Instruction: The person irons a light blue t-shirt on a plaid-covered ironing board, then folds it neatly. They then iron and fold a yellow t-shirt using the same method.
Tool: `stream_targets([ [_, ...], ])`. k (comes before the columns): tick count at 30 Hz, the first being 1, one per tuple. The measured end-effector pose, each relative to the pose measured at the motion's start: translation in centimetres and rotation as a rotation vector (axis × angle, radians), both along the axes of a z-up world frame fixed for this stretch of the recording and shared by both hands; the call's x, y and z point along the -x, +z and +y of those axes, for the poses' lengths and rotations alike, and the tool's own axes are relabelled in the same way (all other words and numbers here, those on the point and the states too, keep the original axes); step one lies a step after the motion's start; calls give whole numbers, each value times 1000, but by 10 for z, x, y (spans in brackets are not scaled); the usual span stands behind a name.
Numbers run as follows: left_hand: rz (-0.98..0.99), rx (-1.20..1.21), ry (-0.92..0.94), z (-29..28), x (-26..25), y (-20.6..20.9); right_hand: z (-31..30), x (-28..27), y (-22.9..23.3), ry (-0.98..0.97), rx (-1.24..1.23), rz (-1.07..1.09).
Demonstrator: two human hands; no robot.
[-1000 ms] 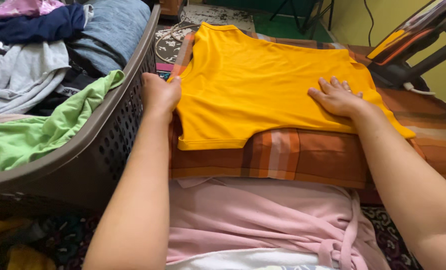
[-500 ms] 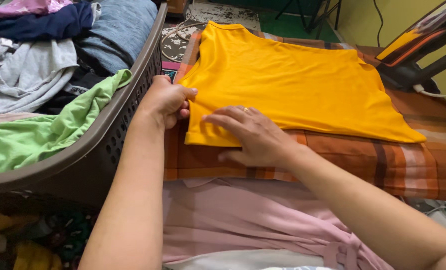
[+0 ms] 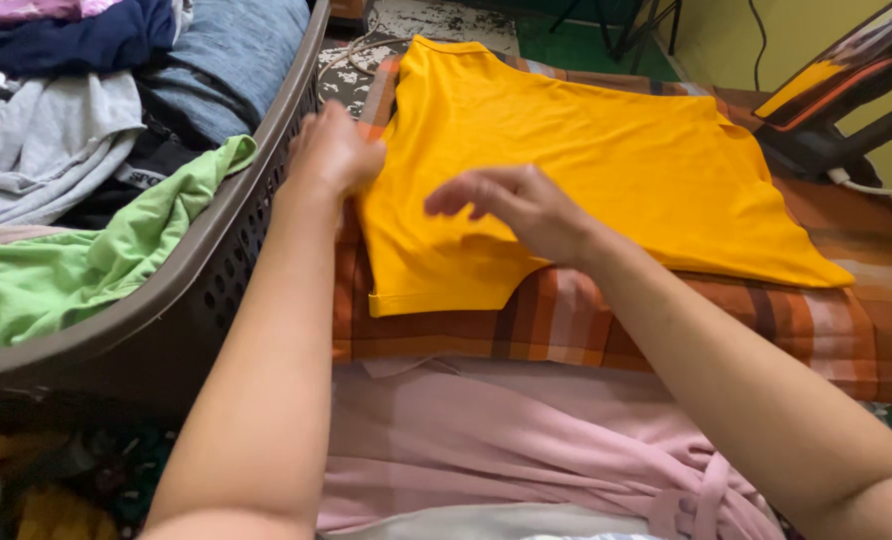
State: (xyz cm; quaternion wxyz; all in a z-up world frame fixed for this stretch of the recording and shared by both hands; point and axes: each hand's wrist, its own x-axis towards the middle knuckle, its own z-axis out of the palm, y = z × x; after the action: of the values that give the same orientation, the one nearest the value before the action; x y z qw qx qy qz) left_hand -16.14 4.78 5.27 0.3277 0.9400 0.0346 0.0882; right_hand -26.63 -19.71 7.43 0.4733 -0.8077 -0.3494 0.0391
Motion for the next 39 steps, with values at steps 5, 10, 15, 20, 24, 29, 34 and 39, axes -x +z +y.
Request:
stream_targets([
  [5,61,120,-71,-22,-94,-14,-1,-46,-5,-175,192,-86],
  [10,140,180,-25,-41,-164,-31,-11,-85,-23,-206,484,-197],
  [15,498,238,-204,-38,-155,-2,-24,-121,-28,-284,578,-189],
  [20,410,269,-188,-43,-134,15,-27,-132,-37,-263,745,-261],
  [24,375,446,-196,-41,-154,0,-22,-129,-43,-283,805,-240],
  [29,317,1034,37,-33,-187,-18,-25,-129,-44,-272,832,-255],
  [34,10,865,407,-32,-170,-11,-23,-129,-42,-274,843,-244],
  [39,-141,617,610,-48,-129,6,-22,-129,-41,-266,847,-238],
])
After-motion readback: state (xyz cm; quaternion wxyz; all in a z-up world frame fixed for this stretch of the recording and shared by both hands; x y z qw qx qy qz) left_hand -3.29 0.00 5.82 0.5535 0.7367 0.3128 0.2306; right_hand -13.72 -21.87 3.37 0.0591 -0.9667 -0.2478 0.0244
